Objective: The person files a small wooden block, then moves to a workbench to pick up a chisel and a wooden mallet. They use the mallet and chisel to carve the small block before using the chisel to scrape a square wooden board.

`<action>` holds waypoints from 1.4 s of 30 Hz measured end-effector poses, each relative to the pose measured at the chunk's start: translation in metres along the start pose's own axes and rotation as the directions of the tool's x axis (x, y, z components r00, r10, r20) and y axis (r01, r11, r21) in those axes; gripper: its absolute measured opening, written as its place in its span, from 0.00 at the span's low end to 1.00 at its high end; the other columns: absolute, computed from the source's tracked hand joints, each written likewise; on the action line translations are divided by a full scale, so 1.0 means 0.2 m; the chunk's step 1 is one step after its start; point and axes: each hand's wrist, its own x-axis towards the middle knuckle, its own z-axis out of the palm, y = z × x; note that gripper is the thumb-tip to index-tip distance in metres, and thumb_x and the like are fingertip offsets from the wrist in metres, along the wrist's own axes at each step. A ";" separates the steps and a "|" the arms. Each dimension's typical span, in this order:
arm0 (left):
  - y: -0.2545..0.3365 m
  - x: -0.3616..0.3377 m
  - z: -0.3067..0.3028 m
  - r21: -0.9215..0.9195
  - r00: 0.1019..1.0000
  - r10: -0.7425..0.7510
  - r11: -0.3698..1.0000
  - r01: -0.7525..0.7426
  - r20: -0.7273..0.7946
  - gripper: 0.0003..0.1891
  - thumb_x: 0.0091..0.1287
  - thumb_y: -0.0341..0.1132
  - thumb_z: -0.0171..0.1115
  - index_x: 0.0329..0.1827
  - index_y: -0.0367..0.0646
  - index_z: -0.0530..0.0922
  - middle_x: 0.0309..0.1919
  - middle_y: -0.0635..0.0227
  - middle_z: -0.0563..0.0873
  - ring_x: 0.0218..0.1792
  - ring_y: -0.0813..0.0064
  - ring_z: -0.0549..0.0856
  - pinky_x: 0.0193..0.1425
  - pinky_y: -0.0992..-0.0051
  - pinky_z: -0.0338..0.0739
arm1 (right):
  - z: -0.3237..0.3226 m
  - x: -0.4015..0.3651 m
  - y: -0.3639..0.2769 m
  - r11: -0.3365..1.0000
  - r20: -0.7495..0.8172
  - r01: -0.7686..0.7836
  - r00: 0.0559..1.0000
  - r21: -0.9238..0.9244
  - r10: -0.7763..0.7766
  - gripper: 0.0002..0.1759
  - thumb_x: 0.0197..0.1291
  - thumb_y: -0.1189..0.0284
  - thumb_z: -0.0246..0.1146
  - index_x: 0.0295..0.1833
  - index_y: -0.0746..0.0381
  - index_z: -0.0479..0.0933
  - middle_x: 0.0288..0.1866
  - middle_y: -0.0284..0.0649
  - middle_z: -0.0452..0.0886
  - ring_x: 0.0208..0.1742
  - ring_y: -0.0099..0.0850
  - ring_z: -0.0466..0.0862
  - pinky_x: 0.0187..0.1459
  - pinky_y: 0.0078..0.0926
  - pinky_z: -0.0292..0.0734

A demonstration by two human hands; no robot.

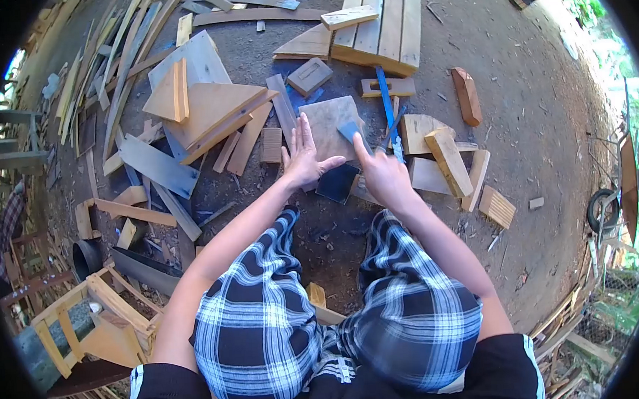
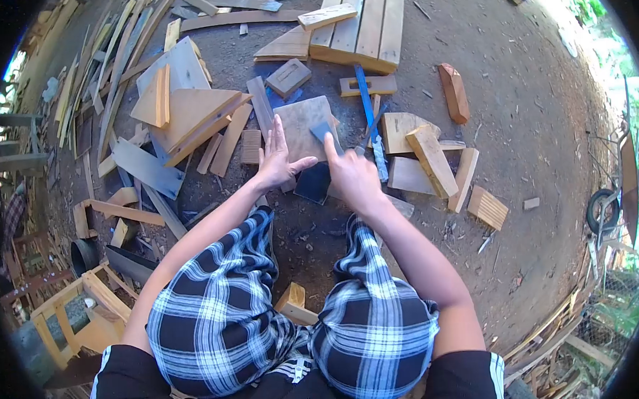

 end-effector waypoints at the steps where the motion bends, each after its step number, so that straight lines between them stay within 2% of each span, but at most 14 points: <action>1: 0.01 0.00 0.01 0.007 1.000 0.012 1.000 -0.012 0.001 0.73 0.50 0.72 0.67 0.79 0.46 0.21 0.81 0.55 0.34 0.81 0.50 0.38 0.78 0.39 0.33 | 0.01 0.09 0.01 1.000 -0.010 -0.010 1.000 0.000 0.010 0.35 0.60 0.76 0.57 0.74 0.62 0.61 0.33 0.53 0.85 0.32 0.46 0.89 0.30 0.40 0.85; 5: 0.01 -0.01 -0.01 0.085 1.000 -0.015 0.996 0.015 -0.009 0.72 0.51 0.73 0.65 0.79 0.44 0.22 0.81 0.54 0.35 0.81 0.49 0.38 0.77 0.38 0.34 | 0.07 0.19 0.01 0.999 -0.107 -0.045 0.993 0.026 0.048 0.34 0.60 0.75 0.58 0.74 0.63 0.61 0.33 0.53 0.85 0.32 0.45 0.88 0.31 0.41 0.85; 9: 0.00 0.01 -0.02 0.096 1.000 -0.012 0.995 0.011 0.005 0.71 0.51 0.74 0.63 0.79 0.45 0.22 0.81 0.55 0.35 0.81 0.50 0.39 0.78 0.39 0.33 | 0.02 -0.08 0.00 0.999 0.019 -0.023 1.000 -0.039 0.024 0.36 0.59 0.75 0.58 0.75 0.62 0.60 0.30 0.51 0.83 0.28 0.46 0.87 0.29 0.44 0.84; 11: 0.00 -0.01 -0.01 0.085 0.999 0.042 0.996 -0.040 -0.020 0.71 0.51 0.74 0.64 0.79 0.45 0.22 0.82 0.57 0.35 0.81 0.51 0.39 0.78 0.38 0.33 | 0.03 -0.10 0.01 0.997 0.051 -0.070 0.996 0.035 0.069 0.42 0.56 0.79 0.56 0.79 0.56 0.54 0.32 0.52 0.83 0.30 0.49 0.87 0.30 0.46 0.83; 15: 0.01 -0.01 -0.01 0.124 1.000 0.006 0.992 -0.003 -0.023 0.71 0.51 0.74 0.64 0.79 0.46 0.23 0.82 0.58 0.35 0.81 0.51 0.39 0.77 0.38 0.32 | 0.07 0.25 0.06 0.994 -0.068 -0.084 0.994 0.072 0.089 0.37 0.58 0.79 0.55 0.76 0.59 0.58 0.33 0.53 0.84 0.31 0.49 0.87 0.32 0.45 0.84; 17: 0.00 0.00 -0.01 0.142 0.999 0.017 0.990 -0.012 -0.034 0.71 0.51 0.74 0.64 0.80 0.45 0.24 0.82 0.58 0.35 0.81 0.50 0.39 0.77 0.36 0.32 | 0.05 0.18 0.03 0.996 -0.111 -0.073 0.991 0.051 0.078 0.36 0.59 0.78 0.56 0.75 0.60 0.59 0.33 0.51 0.83 0.30 0.47 0.87 0.32 0.44 0.84; 21: -0.02 0.00 0.00 0.113 0.999 0.022 0.993 -0.018 -0.031 0.71 0.50 0.74 0.64 0.80 0.45 0.24 0.82 0.56 0.36 0.81 0.49 0.40 0.76 0.35 0.32 | 0.06 -0.11 0.00 0.999 0.012 -0.049 0.999 -0.021 0.049 0.43 0.55 0.79 0.58 0.78 0.56 0.55 0.32 0.51 0.83 0.26 0.45 0.87 0.27 0.44 0.83; 23: -0.02 -0.01 0.01 0.093 0.995 0.083 0.993 -0.077 -0.061 0.71 0.51 0.74 0.64 0.79 0.45 0.24 0.82 0.55 0.37 0.81 0.49 0.40 0.76 0.36 0.33 | -0.02 -0.12 -0.01 0.998 0.042 -0.054 0.998 0.043 0.052 0.36 0.59 0.76 0.57 0.75 0.60 0.61 0.32 0.53 0.83 0.28 0.44 0.88 0.26 0.40 0.84; 27: 0.00 -0.01 -0.01 0.139 0.999 0.015 0.990 -0.011 -0.029 0.72 0.50 0.75 0.63 0.79 0.45 0.23 0.82 0.56 0.37 0.81 0.50 0.41 0.77 0.36 0.33 | 0.07 0.23 0.04 0.997 -0.117 -0.064 0.991 0.039 0.068 0.34 0.60 0.77 0.56 0.74 0.63 0.62 0.32 0.52 0.84 0.32 0.45 0.88 0.29 0.40 0.85; 28: -0.01 0.00 -0.01 0.146 0.999 0.026 0.989 -0.021 -0.031 0.72 0.50 0.75 0.63 0.79 0.45 0.23 0.82 0.56 0.38 0.81 0.49 0.41 0.76 0.36 0.33 | 0.12 0.25 0.05 0.994 -0.104 -0.080 0.991 0.069 0.087 0.41 0.56 0.78 0.58 0.78 0.58 0.56 0.32 0.53 0.83 0.30 0.48 0.87 0.30 0.43 0.84; 34: -0.02 -0.01 0.00 0.095 0.999 0.031 0.995 -0.028 -0.032 0.72 0.49 0.76 0.64 0.80 0.45 0.24 0.82 0.56 0.38 0.81 0.50 0.42 0.76 0.36 0.32 | 0.01 -0.15 -0.02 0.996 0.032 -0.076 0.997 0.039 0.074 0.39 0.57 0.76 0.57 0.77 0.58 0.58 0.32 0.51 0.83 0.27 0.45 0.87 0.28 0.41 0.84; 39: 0.00 0.00 -0.02 0.125 1.000 0.026 0.992 -0.024 -0.013 0.74 0.47 0.75 0.67 0.80 0.45 0.25 0.82 0.55 0.39 0.81 0.50 0.42 0.76 0.35 0.33 | 0.08 0.22 0.07 0.997 -0.118 -0.071 0.990 0.043 0.076 0.34 0.60 0.75 0.57 0.74 0.61 0.63 0.33 0.50 0.84 0.33 0.43 0.88 0.28 0.39 0.84; 40: 0.00 0.00 -0.02 0.134 0.999 0.036 0.990 -0.033 -0.017 0.74 0.47 0.75 0.67 0.80 0.45 0.25 0.82 0.55 0.39 0.81 0.50 0.42 0.76 0.35 0.33 | 0.09 0.24 0.07 0.992 -0.066 -0.090 0.993 0.092 0.096 0.40 0.58 0.79 0.55 0.78 0.60 0.54 0.36 0.54 0.83 0.32 0.49 0.87 0.33 0.45 0.83; 42: -0.01 0.00 -0.01 0.111 0.999 0.038 0.993 -0.036 -0.019 0.75 0.45 0.74 0.69 0.80 0.45 0.25 0.82 0.55 0.39 0.81 0.50 0.43 0.76 0.34 0.34 | 0.06 0.12 0.04 0.994 -0.060 -0.090 0.994 0.070 0.094 0.41 0.58 0.79 0.56 0.78 0.60 0.54 0.35 0.53 0.83 0.32 0.49 0.87 0.32 0.45 0.83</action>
